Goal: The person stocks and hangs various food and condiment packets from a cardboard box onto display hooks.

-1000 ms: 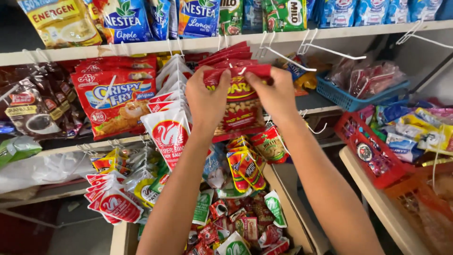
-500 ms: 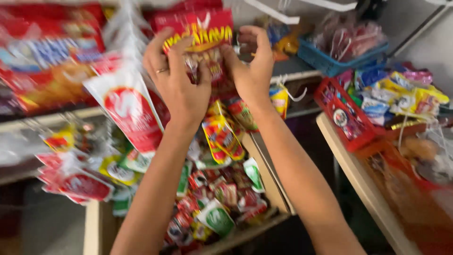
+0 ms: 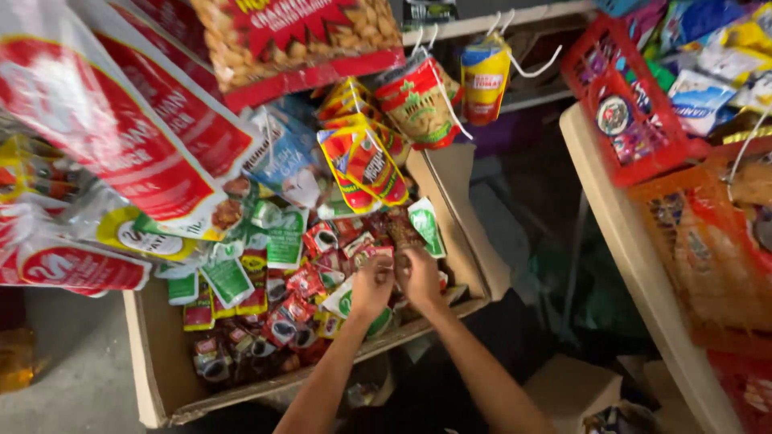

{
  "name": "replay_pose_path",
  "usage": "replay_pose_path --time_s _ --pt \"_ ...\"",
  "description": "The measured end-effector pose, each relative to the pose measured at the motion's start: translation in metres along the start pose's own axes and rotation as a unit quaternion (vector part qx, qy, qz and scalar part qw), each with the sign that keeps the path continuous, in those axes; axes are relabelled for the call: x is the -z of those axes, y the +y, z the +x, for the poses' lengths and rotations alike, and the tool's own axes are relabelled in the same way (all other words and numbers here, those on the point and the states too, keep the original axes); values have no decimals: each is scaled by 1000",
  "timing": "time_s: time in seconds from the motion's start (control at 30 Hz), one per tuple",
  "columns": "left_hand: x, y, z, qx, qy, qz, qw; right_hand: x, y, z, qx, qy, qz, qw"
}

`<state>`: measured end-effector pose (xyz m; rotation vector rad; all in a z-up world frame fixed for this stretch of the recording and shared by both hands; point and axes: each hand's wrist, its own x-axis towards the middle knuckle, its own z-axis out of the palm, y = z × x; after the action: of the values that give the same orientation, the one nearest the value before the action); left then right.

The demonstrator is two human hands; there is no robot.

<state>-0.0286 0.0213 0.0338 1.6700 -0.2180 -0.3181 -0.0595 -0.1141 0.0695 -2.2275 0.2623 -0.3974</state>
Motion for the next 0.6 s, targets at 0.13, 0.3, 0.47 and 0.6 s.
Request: replay_pose_path --time_s 0.13,0.3,0.47,0.6 --pt "-19 -39 11 -19 -49 174 983 -39 65 -18 26 15 -35 999" --pt "-4 -80 18 -54 -212 352 910 -36 48 -4 -139 -109 -228 958" --pt "-5 -35 8 -28 -251 456 854 -70 102 -2 -185 -183 -317 912" --pt "-10 -53 3 -3 -251 522 815 -98 149 4 -117 -100 -377 913"
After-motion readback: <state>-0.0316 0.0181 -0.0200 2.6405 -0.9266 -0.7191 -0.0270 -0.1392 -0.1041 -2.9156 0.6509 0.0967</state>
